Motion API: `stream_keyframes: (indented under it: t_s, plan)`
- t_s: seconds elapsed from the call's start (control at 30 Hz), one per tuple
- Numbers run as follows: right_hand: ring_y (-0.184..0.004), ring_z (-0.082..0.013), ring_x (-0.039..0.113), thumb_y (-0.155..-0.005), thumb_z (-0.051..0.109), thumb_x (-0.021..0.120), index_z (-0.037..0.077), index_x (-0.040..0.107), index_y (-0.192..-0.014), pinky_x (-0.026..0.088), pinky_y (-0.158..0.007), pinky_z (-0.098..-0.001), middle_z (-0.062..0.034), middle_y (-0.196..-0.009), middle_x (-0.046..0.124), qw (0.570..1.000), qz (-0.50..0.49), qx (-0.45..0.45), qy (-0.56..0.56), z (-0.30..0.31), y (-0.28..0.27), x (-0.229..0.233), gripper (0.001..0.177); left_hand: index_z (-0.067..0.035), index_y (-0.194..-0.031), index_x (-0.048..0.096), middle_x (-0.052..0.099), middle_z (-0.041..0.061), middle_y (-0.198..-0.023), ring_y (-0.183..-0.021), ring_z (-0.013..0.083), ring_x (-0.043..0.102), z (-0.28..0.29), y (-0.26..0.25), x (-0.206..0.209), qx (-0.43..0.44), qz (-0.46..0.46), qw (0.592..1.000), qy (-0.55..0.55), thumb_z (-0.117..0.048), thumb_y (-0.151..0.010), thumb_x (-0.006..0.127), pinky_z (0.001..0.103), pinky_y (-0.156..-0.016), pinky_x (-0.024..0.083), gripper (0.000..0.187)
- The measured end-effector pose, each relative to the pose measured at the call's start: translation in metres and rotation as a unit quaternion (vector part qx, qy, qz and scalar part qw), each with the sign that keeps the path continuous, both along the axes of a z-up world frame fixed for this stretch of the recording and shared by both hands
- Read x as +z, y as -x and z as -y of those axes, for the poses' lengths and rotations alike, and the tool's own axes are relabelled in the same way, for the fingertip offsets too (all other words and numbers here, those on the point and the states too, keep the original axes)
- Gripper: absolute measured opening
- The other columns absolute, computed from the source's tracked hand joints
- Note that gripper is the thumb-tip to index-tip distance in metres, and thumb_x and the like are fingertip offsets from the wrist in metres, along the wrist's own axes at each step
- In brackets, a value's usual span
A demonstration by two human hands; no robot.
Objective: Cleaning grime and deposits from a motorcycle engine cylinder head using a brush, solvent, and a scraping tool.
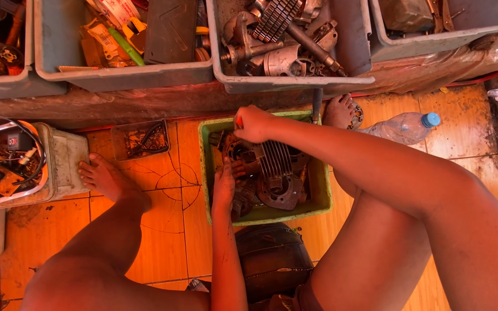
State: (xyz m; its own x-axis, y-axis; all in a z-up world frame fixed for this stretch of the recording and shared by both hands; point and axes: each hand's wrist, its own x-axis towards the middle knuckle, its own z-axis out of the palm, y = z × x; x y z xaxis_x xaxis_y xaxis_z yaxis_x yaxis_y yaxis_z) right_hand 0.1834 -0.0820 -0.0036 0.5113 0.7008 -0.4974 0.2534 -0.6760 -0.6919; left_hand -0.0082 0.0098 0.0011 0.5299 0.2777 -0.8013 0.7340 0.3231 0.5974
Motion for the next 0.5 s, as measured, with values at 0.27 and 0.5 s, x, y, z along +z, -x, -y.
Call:
stream_keyframes:
  t_s: [0.27, 0.5]
  plan:
    - [-0.059, -0.021, 0.071, -0.092, 0.026, 0.063, 0.005, 0.065, -0.096, 0.062, -0.062, -0.0361, -0.0109, -0.075, 0.071, 0.997, -0.071, -0.029, -0.018, -0.005, 0.016, -0.016, 0.021, -0.001, -0.157, 0.031, 0.04, 0.024, -0.155, -0.145, 0.0385, 0.039, -0.005, 0.012, -0.073, 0.022, 0.008, 1.0, 0.007, -0.081, -0.094, 0.043, 0.056, -0.117, 0.034, 0.103]
    - [-0.065, -0.0253, 0.075, -0.09, 0.03, 0.064, 0.0, 0.061, -0.103, 0.064, -0.063, -0.0384, -0.0174, -0.084, 0.073, 0.991, -0.119, -0.06, -0.003, -0.001, 0.014, -0.002, 0.033, 0.0, -0.158, 0.029, 0.037, 0.024, -0.157, -0.147, 0.0394, 0.036, -0.006, 0.011, -0.049, 0.006, 0.002, 1.0, -0.005, -0.08, -0.096, 0.036, 0.057, -0.118, 0.031, 0.101]
